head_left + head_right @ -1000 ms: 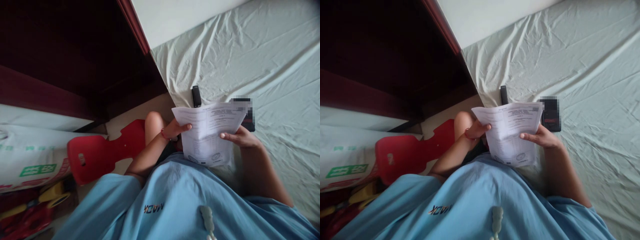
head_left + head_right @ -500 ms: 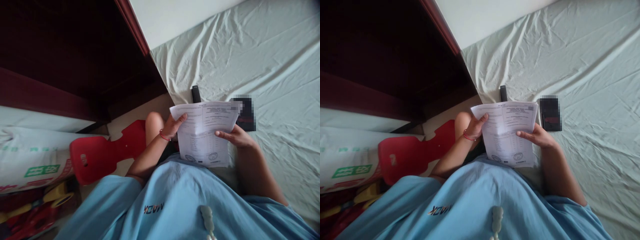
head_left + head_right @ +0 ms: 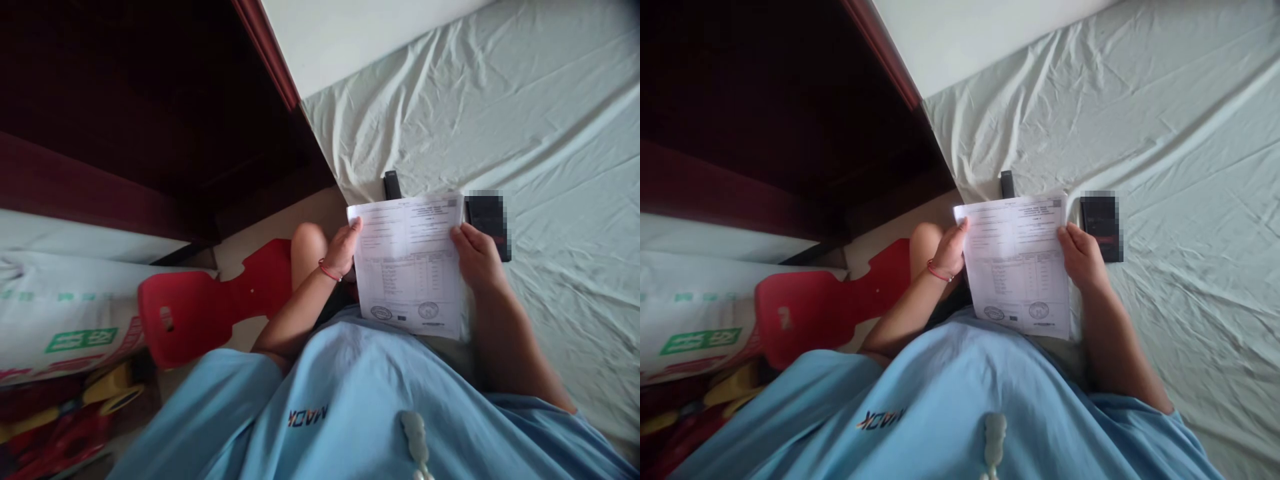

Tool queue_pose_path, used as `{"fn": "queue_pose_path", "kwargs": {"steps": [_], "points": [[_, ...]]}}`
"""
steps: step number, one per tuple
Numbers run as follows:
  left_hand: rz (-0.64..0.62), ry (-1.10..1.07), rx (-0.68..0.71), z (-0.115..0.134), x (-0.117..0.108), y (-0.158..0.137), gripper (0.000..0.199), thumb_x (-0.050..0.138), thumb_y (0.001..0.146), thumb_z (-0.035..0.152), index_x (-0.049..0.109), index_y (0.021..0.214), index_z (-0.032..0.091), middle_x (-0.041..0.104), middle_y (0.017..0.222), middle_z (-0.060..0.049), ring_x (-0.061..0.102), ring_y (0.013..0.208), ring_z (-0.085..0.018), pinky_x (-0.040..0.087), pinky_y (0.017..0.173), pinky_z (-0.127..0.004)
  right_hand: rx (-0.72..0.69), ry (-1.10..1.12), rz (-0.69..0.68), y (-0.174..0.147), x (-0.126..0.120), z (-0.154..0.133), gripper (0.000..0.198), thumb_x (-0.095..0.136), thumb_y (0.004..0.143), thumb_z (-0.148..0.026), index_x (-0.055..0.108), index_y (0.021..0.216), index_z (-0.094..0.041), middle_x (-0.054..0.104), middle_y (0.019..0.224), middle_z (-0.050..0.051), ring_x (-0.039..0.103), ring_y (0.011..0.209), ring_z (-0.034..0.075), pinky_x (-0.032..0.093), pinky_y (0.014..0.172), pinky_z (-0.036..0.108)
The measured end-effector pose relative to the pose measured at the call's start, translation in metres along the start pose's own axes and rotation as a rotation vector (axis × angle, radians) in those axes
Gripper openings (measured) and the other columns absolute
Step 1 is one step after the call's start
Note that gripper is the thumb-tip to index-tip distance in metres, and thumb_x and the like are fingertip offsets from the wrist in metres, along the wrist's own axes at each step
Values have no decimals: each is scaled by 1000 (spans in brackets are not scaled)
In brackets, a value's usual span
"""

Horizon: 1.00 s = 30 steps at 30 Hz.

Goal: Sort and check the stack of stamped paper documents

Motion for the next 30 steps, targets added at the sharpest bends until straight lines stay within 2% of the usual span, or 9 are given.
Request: {"fn": "queue_pose_path", "kwargs": {"steps": [3, 5, 7, 12, 15, 20, 24, 27, 30], "points": [[72, 69, 16, -8, -13, 8, 56, 88, 78, 72, 75, 86, 18, 75, 82, -4, 72, 83, -20, 57, 73, -30, 51, -47, 44, 6, -6, 7, 55, 59, 97, -79, 54, 81, -27, 55, 70, 1, 54, 67, 20, 41, 55, 32], [134, 167, -12, -16, -24, 12, 47, 90, 77, 62, 71, 79, 19, 64, 70, 1, 58, 65, -12, 46, 59, -24, 79, -98, 42, 9, -7, 10, 55, 59, 96, -76, 48, 75, -26, 51, 68, 1, 48, 65, 18, 36, 55, 31], [175, 271, -54, -22, -32, 15, 41, 88, 80, 55, 68, 75, 19, 55, 63, 5, 46, 57, -9, 36, 52, -22, 100, -143, 33, 12, -7, 14, 55, 59, 95, -73, 44, 72, -26, 49, 68, 0, 45, 65, 18, 33, 55, 31], [179, 402, -110, -27, -34, 20, 41, 85, 83, 46, 60, 64, 19, 47, 56, 6, 40, 51, -8, 30, 49, -21, 123, -209, 23, 14, -4, 23, 47, 57, 95, -63, 43, 70, -26, 47, 67, 0, 43, 66, 17, 32, 57, 32], [173, 453, -108, -22, -30, 20, 40, 84, 83, 43, 60, 62, 19, 46, 54, 6, 40, 49, -8, 28, 49, -22, 135, -244, 9, 14, -3, 25, 44, 56, 96, -59, 43, 69, -26, 49, 68, 1, 45, 66, 18, 33, 59, 34], [179, 523, -101, -17, -31, 14, 45, 84, 83, 39, 54, 55, 20, 43, 50, 6, 43, 48, -8, 26, 49, -22, 121, -302, -56, 13, 0, 21, 48, 55, 96, -61, 44, 67, -26, 52, 67, 2, 47, 67, 19, 35, 62, 35], [216, 504, -150, -21, -33, 7, 44, 81, 84, 32, 52, 54, 19, 41, 50, 7, 42, 47, -7, 26, 49, -21, 104, -310, -56, 13, 1, 22, 50, 54, 96, -63, 43, 65, -26, 53, 66, 3, 48, 69, 20, 36, 62, 35], [228, 457, -177, -25, -31, 6, 45, 85, 81, 33, 52, 54, 19, 41, 51, 8, 38, 48, -6, 25, 48, -20, 121, -364, -52, 13, 1, 22, 43, 51, 97, -51, 42, 64, -26, 53, 66, 3, 49, 68, 20, 37, 64, 36], [219, 409, -192, -26, -26, 9, 46, 90, 77, 36, 53, 55, 18, 42, 52, 8, 36, 48, -5, 25, 47, -19, 109, -534, -23, 12, -1, 14, 39, 47, 100, -42, 40, 64, -27, 55, 66, 5, 52, 68, 22, 37, 68, 37]]}}
Point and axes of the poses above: each hand's wrist, its own y-axis towards the middle knuckle, its own x-axis out of the palm, z = x × y, the point moved 8 cm from there along y, towards the middle knuckle
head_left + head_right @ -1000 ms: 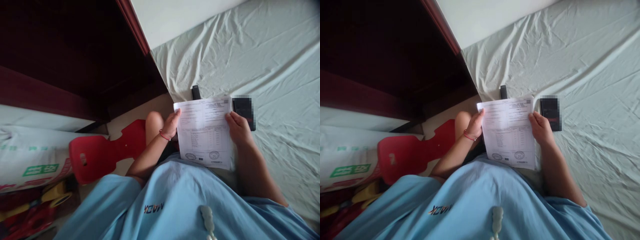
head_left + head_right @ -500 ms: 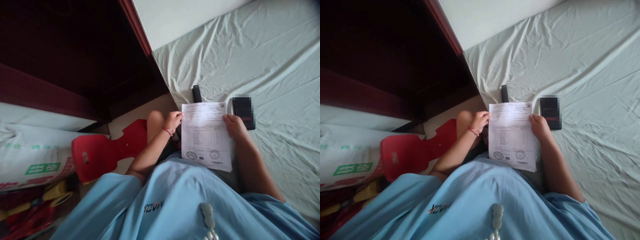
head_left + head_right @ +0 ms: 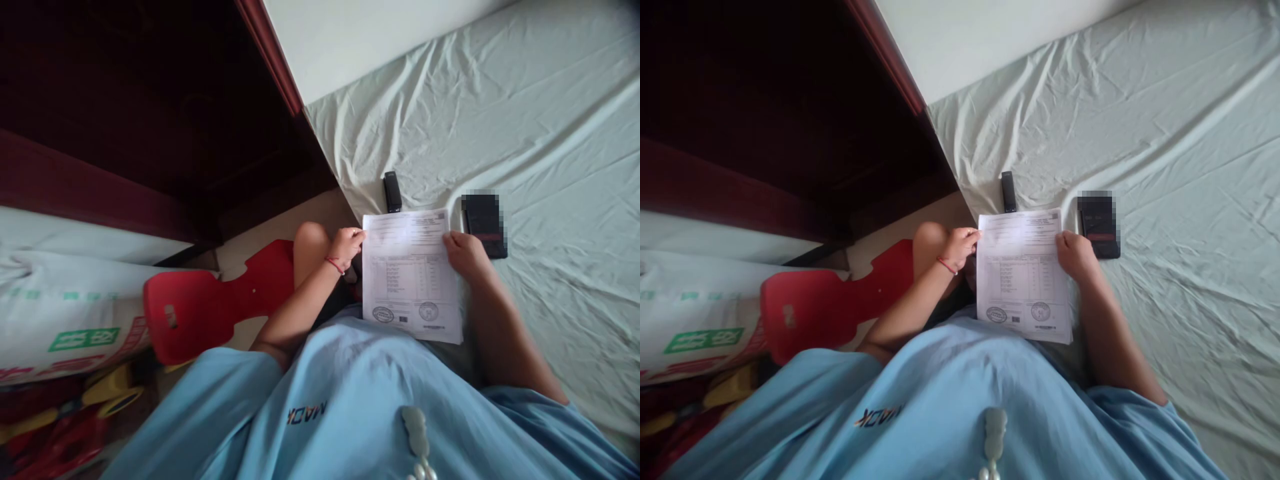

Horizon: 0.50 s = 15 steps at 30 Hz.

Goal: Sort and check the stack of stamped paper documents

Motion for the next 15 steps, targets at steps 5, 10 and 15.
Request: {"fn": "queue_pose_path", "kwargs": {"steps": [5, 10, 15], "points": [[-57, -85, -44, 7, 14, 2, 44, 87, 81, 27, 55, 54, 17, 42, 50, 8, 34, 45, -3, 21, 45, -19, -13, -246, 153, 0, -25, -19, 27, 52, 101, -45, 68, 95, -24, 75, 93, 16, 69, 88, 34, 51, 81, 45], [-99, -183, -88, 14, 32, 1, 51, 81, 86, 14, 47, 48, 18, 39, 48, 8, 30, 42, -2, 19, 43, -20, -363, -188, 295, 12, -44, -73, 47, 49, 105, -35, 70, 143, -19, 72, 146, 20, 67, 131, 42, 51, 115, 62], [-116, -180, -144, 16, 45, 6, 50, 79, 86, 8, 48, 48, 17, 43, 48, 7, 32, 39, -2, 17, 43, -20, -567, -192, 58, 45, -9, -114, 50, 46, 103, -22, 73, 146, -18, 73, 150, 15, 67, 136, 39, 52, 120, 60]]}}
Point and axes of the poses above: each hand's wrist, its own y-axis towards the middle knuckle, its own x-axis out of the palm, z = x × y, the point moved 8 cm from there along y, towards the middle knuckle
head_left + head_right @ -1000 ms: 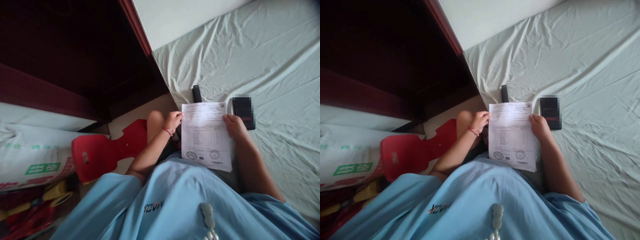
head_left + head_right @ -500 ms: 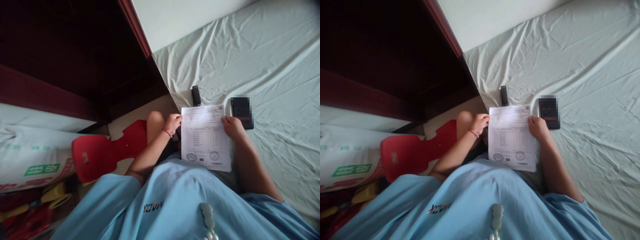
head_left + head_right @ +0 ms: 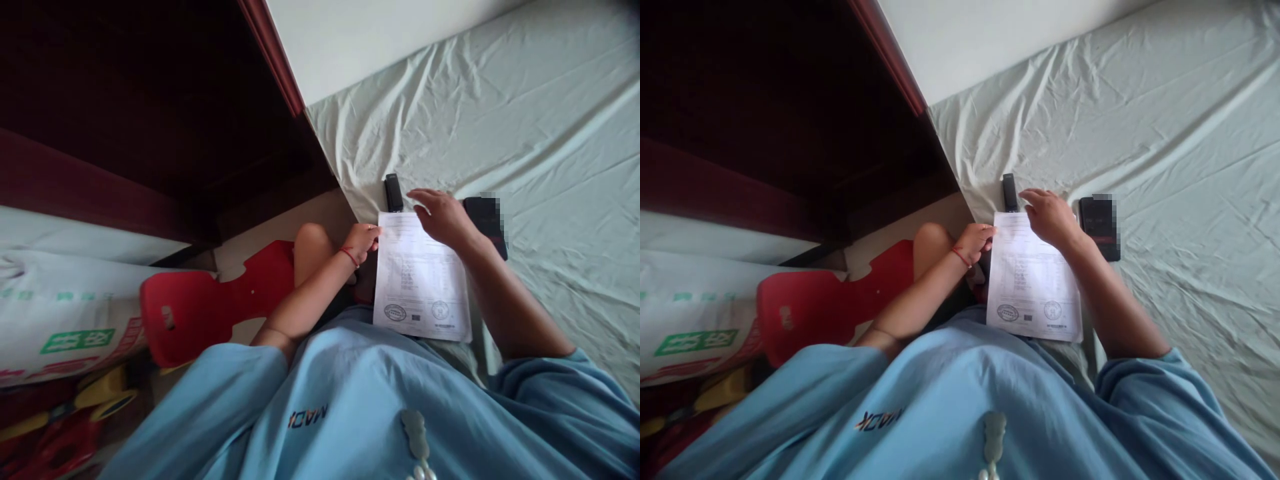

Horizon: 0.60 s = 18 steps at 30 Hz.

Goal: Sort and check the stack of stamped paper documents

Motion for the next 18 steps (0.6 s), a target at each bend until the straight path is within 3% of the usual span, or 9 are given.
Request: {"fn": "queue_pose_path", "kwargs": {"steps": [3, 7, 10, 18], "points": [[26, 31, -44, -2, 3, 4, 45, 73, 87, 5, 51, 49, 17, 47, 46, 5, 35, 37, -3, 15, 43, -20, -84, -12, -66, 25, 18, -3, 57, 56, 98, -19, 69, 153, -22, 63, 162, 15, 63, 143, 41, 51, 120, 64], [38, 16, -69, -2, 5, 4, 48, 71, 87, 5, 48, 48, 17, 44, 44, 6, 33, 36, -2, 15, 44, -21, -223, 9, -212, 47, 36, -7, 58, 63, 91, -12, 76, 147, -24, 49, 174, 14, 58, 151, 39, 50, 126, 59], [42, 10, -87, -2, 5, 2, 48, 68, 90, 5, 48, 48, 17, 43, 44, 6, 33, 36, -3, 14, 44, -22, -232, 33, -266, 56, 41, -9, 52, 64, 93, -13, 79, 142, -23, 53, 171, 13, 63, 147, 37, 53, 125, 53], [29, -51, -101, -4, 3, 4, 40, 71, 88, 4, 55, 53, 16, 47, 47, 6, 31, 37, -2, 16, 42, -21, -182, 59, -252, 59, 43, -11, 51, 61, 94, -15, 80, 140, -24, 56, 170, 8, 72, 132, 32, 59, 117, 48]]}}
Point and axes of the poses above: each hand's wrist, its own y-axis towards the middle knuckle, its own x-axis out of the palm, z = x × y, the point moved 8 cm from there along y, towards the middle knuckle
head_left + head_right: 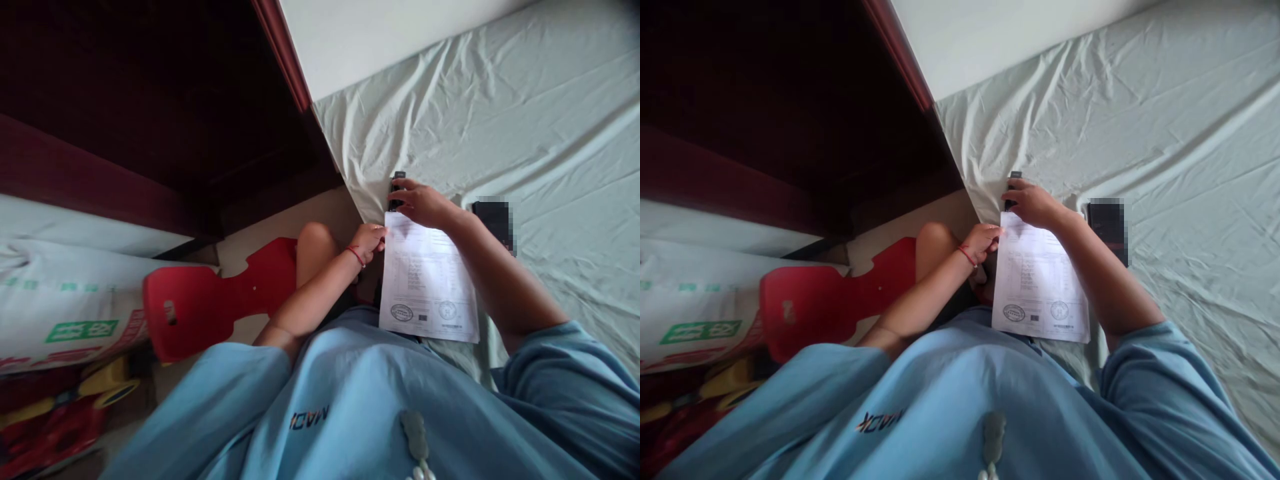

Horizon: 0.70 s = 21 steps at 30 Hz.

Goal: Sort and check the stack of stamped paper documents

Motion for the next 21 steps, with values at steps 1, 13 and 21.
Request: {"fn": "queue_pose_path", "kwargs": {"steps": [1, 13, 21], "points": [[-5, -6, 7, 0, 0, 0, 40, 69, 89, 4, 55, 53, 16, 48, 47, 5, 31, 37, -2, 17, 41, -21, -2, 4, 1, -1, 0, 0, 51, 61, 94, -15, 80, 140, -25, 56, 170, 8, 72, 132, 31, 59, 117, 47], [-8, -32, 21, -1, -1, -1, 42, 66, 96, 4, 58, 56, 15, 48, 51, 5, 31, 38, -2, 18, 42, -21, -85, 7, -12, -8, 1, -13, 45, 62, 96, -21, 80, 137, -26, 63, 163, 9, 73, 129, 30, 59, 110, 43], [-11, -8, 35, 1, -1, -1, 40, 63, 96, 3, 60, 58, 14, 50, 52, 4, 32, 39, -3, 20, 42, -22, 38, -95, 139, 32, -14, -16, 58, 47, 111, -41, 60, 160, -13, 62, 161, 19, 55, 150, 38, 39, 131, 58]]}}
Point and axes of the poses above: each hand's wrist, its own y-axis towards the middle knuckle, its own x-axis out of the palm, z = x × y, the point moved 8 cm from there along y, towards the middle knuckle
